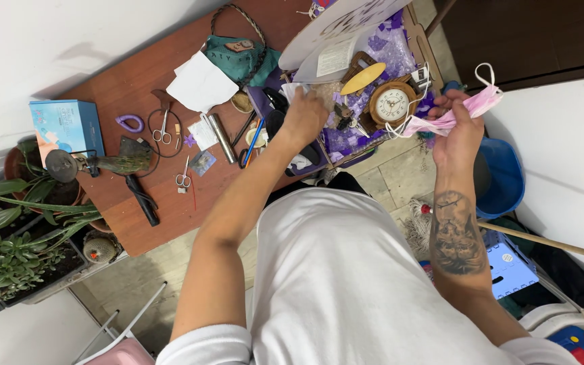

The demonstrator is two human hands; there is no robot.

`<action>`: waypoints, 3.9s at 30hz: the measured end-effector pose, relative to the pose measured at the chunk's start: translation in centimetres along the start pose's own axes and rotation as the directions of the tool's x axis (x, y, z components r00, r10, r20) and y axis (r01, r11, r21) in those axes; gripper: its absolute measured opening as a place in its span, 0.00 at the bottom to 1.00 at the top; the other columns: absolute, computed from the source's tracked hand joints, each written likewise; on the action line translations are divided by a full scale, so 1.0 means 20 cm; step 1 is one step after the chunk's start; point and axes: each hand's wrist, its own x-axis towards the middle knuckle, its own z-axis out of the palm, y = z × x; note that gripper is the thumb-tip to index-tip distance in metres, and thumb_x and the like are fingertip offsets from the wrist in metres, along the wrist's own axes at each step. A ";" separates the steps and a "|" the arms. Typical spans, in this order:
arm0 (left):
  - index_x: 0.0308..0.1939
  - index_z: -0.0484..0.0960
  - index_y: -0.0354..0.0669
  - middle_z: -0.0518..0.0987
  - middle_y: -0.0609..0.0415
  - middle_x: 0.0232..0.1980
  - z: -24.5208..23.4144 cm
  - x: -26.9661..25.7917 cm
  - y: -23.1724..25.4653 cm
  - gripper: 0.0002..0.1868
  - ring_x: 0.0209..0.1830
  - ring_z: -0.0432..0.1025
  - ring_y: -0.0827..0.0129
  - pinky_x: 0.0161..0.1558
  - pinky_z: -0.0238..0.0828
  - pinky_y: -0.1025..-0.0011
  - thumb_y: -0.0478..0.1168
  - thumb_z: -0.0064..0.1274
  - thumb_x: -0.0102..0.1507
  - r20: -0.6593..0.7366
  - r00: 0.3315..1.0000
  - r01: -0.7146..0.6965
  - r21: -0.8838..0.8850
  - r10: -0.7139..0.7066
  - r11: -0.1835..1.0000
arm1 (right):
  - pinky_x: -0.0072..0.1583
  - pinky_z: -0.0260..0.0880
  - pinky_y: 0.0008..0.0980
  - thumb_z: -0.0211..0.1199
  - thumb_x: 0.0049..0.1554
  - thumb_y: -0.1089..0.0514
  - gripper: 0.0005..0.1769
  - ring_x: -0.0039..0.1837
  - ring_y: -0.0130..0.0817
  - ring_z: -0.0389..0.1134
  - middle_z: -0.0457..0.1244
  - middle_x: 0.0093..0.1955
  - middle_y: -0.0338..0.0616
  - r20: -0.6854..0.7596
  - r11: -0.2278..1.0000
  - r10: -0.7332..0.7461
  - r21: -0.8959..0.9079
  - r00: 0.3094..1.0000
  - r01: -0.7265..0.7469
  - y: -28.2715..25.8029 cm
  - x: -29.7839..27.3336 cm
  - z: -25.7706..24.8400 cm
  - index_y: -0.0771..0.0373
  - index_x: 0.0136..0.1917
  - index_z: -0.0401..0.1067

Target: The person clears clutter from a wooden desk by picking up various items such as wipes, a box, a spray bottle, and a face mask, then placing them onto a nearby white shelf. They also gather small items like pins and clips into the mask and move them aside.

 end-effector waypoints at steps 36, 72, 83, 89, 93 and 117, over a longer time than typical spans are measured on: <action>0.38 0.79 0.44 0.69 0.45 0.54 0.08 -0.29 -0.46 0.12 0.48 0.79 0.42 0.44 0.82 0.53 0.38 0.69 0.58 0.170 0.694 0.591 -0.690 -0.700 0.418 | 0.43 0.80 0.31 0.52 0.66 0.61 0.10 0.40 0.38 0.76 0.69 0.44 0.52 0.117 0.999 0.049 -0.016 0.992 -0.048 0.08 -0.09 0.15 0.62 0.57 0.72; 0.47 0.81 0.46 0.83 0.51 0.39 -0.27 -0.27 -0.12 0.12 0.38 0.81 0.46 0.41 0.78 0.48 0.42 0.60 0.61 0.143 0.670 0.714 -0.394 -0.729 0.579 | 0.44 0.79 0.29 0.50 0.67 0.60 0.11 0.41 0.36 0.76 0.70 0.44 0.50 0.095 0.996 0.085 -0.021 0.992 -0.083 0.09 -0.04 -0.07 0.61 0.58 0.72; 0.64 0.69 0.36 0.67 0.36 0.59 0.13 -0.23 -0.02 0.43 0.42 0.80 0.42 0.38 0.84 0.51 0.47 0.71 0.49 0.165 0.609 0.793 -0.159 -0.776 0.589 | 0.44 0.79 0.28 0.49 0.67 0.59 0.12 0.40 0.34 0.76 0.70 0.44 0.47 0.128 0.990 0.142 -0.045 0.982 -0.137 0.16 -0.05 -0.01 0.60 0.58 0.72; 0.59 0.71 0.36 0.71 0.40 0.54 0.16 -0.24 -0.08 0.30 0.38 0.80 0.38 0.39 0.83 0.48 0.36 0.61 0.54 0.156 0.683 0.722 -0.294 -0.714 0.626 | 0.44 0.80 0.29 0.49 0.67 0.59 0.12 0.40 0.35 0.76 0.70 0.43 0.48 0.125 0.992 0.122 -0.026 0.985 -0.120 0.15 -0.06 0.00 0.60 0.57 0.72; 0.59 0.76 0.37 0.70 0.34 0.55 0.32 -0.24 -0.16 0.39 0.40 0.80 0.34 0.41 0.80 0.40 0.48 0.73 0.48 0.305 0.754 0.655 -0.306 -0.581 0.691 | 0.44 0.80 0.30 0.49 0.67 0.60 0.12 0.40 0.37 0.76 0.70 0.43 0.49 0.100 0.993 0.118 -0.014 0.988 -0.117 0.15 -0.06 -0.04 0.61 0.57 0.72; 0.47 0.87 0.52 0.85 0.43 0.37 -0.66 -0.56 -0.49 0.26 0.38 0.80 0.39 0.33 0.75 0.41 0.58 0.72 0.50 0.353 0.883 0.405 -0.242 -0.309 0.882 | 0.47 0.77 0.29 0.48 0.68 0.59 0.12 0.42 0.37 0.75 0.69 0.44 0.49 0.025 0.989 0.146 0.024 0.989 -0.147 0.13 -0.09 -0.24 0.59 0.57 0.73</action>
